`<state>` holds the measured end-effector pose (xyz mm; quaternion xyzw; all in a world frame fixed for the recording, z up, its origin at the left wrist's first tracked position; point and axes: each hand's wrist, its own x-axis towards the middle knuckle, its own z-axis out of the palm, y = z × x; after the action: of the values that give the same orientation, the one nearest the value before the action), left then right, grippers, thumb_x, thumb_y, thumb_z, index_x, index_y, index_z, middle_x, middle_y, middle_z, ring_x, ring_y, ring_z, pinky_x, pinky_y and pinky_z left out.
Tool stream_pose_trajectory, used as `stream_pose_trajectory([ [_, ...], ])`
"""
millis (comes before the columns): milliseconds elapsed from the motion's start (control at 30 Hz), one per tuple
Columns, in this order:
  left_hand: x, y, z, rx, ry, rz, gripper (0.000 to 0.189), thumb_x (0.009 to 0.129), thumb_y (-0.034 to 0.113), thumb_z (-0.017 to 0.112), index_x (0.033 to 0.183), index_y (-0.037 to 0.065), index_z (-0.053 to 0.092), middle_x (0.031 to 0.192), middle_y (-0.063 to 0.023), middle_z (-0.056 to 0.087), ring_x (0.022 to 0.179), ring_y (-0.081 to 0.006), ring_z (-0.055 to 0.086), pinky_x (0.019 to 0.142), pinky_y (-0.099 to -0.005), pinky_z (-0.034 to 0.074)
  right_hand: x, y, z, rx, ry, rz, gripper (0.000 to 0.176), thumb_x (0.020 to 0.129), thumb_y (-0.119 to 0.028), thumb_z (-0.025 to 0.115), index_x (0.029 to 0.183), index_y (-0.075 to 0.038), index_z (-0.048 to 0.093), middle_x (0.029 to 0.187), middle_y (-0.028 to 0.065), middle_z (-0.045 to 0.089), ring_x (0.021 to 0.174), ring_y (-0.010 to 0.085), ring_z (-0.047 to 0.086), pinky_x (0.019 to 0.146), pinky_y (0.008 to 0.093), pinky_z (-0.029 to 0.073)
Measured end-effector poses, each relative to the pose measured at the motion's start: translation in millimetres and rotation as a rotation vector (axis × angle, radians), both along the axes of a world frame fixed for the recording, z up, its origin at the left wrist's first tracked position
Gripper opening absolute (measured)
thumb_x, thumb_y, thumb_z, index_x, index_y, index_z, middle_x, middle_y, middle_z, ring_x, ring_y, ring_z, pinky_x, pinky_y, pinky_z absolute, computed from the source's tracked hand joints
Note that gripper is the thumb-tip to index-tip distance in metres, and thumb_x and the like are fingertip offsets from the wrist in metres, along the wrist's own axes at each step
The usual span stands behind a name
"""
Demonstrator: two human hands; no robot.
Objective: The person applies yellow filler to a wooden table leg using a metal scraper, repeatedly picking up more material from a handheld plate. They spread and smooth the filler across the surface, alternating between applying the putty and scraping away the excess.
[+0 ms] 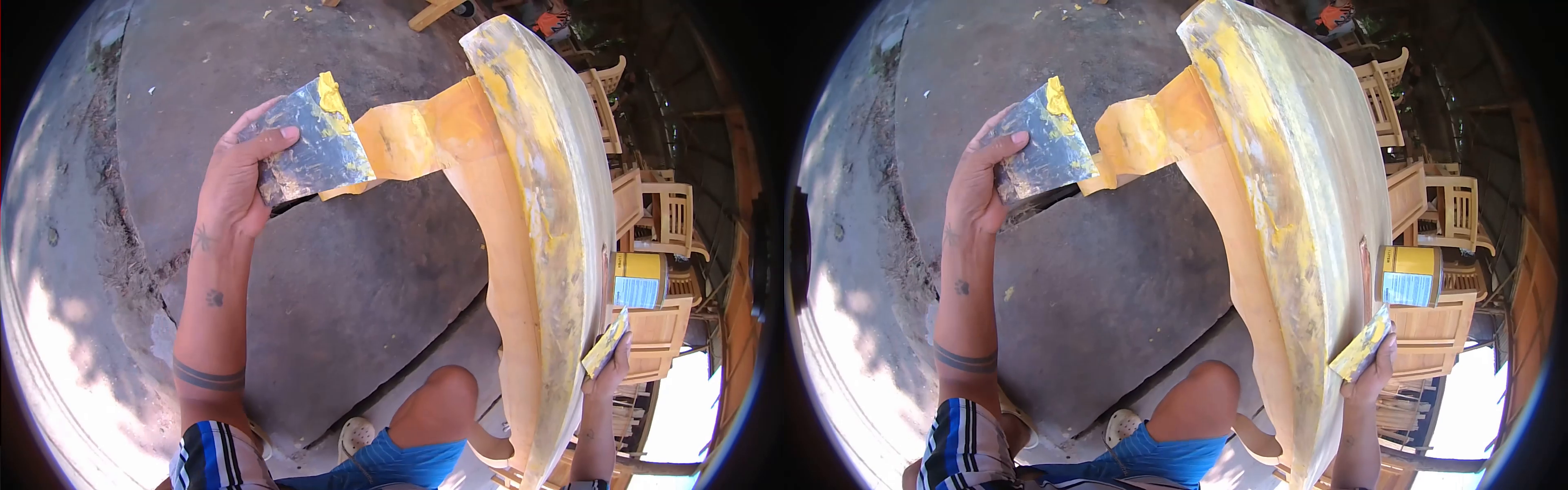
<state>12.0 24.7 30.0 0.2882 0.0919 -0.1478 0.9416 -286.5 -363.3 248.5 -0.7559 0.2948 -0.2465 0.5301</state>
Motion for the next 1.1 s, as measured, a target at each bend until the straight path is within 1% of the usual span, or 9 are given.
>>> stream_pose_trajectory([
  [133,-38.7,-28.2,18.4,-0.381,0.100,-0.238,0.039,0.082,-0.007,0.057,0.120,-0.007,0.050,0.102,-0.0151,0.064,0.088,-0.0209,0.067,0.081,-0.0348,0.057,3.5,6.5,0.1,0.021,-0.013,-0.032,0.032,0.101,-0.035,0.038,0.117,-0.008,0.049,0.101,0.0011,0.051,0.095,0.0103,0.049,0.085,0.0271,0.040],
  [233,-63.6,-54.9,38.0,-0.321,-0.051,-0.196,0.038,0.083,-0.008,0.054,0.121,-0.007,0.051,0.106,-0.0159,0.062,0.091,-0.0229,0.065,0.083,-0.0360,0.054,-3.3,-7.0,1.1,0.030,0.000,0.067,0.033,0.101,-0.035,0.038,0.119,-0.008,0.048,0.104,0.0015,0.052,0.098,0.0110,0.050,0.088,0.0284,0.041],
  [333,-79.1,-87.4,39.0,0.644,-0.654,0.185,0.039,0.086,-0.007,0.050,0.125,-0.004,0.051,0.120,-0.0162,0.057,0.104,-0.0281,0.061,0.087,-0.0361,0.050,4.5,3.5,-1.7,0.030,-0.044,0.016,0.033,0.100,-0.035,0.041,0.115,-0.008,0.051,0.097,0.0010,0.053,0.089,0.0107,0.049,0.079,0.0269,0.041],
  [400,-85.6,-111.1,44.1,0.766,-0.743,0.343,0.041,0.085,-0.009,0.049,0.125,-0.003,0.051,0.120,-0.0173,0.056,0.105,-0.0313,0.058,0.087,-0.0367,0.048,18.2,20.8,-5.4,-0.017,-0.098,-0.122,0.031,0.099,-0.036,0.045,0.107,-0.008,0.056,0.082,0.0002,0.054,0.067,0.0098,0.048,0.057,0.0230,0.041],
  [733,-94.8,-189.7,69.0,0.958,-0.584,0.665,0.058,0.065,-0.016,0.053,0.123,-0.008,0.051,0.120,-0.0183,0.053,0.106,-0.0362,0.055,0.090,-0.0414,0.046,21.1,24.3,-6.9,-0.029,-0.076,-0.032,0.030,0.100,-0.035,0.042,0.108,-0.008,0.053,0.079,-0.0005,0.050,0.064,0.0075,0.043,0.055,0.0211,0.036],
  [800,-113.5,-183.3,64.7,0.906,-0.658,0.515,0.061,0.063,-0.017,0.054,0.123,-0.004,0.053,0.121,-0.0171,0.053,0.108,-0.0358,0.054,0.092,-0.0420,0.046,1.7,-10.3,1.4,0.055,-0.010,0.244,0.030,0.101,-0.034,0.039,0.114,-0.009,0.050,0.090,0.0022,0.055,0.073,0.0094,0.051,0.065,0.0231,0.042],
  [967,-111.0,-119.2,52.1,0.802,-0.740,0.345,0.053,0.070,-0.017,0.048,0.120,-0.002,0.056,0.118,-0.0192,0.058,0.101,-0.0344,0.059,0.089,-0.0337,0.047,3.9,-4.3,-1.8,0.033,-0.044,0.136,0.029,0.101,-0.034,0.040,0.111,-0.009,0.051,0.088,0.0021,0.054,0.072,0.0098,0.050,0.063,0.0235,0.041],
  [1000,-94.4,-115.6,51.8,0.825,-0.693,0.467,0.043,0.078,-0.013,0.044,0.117,-0.004,0.058,0.107,-0.0192,0.063,0.087,-0.0267,0.063,0.082,-0.0297,0.047,4.6,-4.9,-1.8,0.034,-0.045,0.148,0.029,0.101,-0.034,0.041,0.111,-0.009,0.051,0.088,0.0021,0.054,0.072,0.0100,0.050,0.063,0.0235,0.041],
  [1100,-66.5,-108.7,58.4,0.737,-0.488,0.202,0.041,0.080,-0.009,0.043,0.118,-0.004,0.059,0.094,-0.0134,0.064,0.074,-0.0150,0.057,0.070,-0.0281,0.047,25.5,28.8,-10.0,-0.014,-0.156,-0.123,0.029,0.101,-0.034,0.042,0.096,-0.008,0.053,0.065,-0.0039,0.041,0.054,0.0054,0.036,0.043,0.0209,0.028],
])
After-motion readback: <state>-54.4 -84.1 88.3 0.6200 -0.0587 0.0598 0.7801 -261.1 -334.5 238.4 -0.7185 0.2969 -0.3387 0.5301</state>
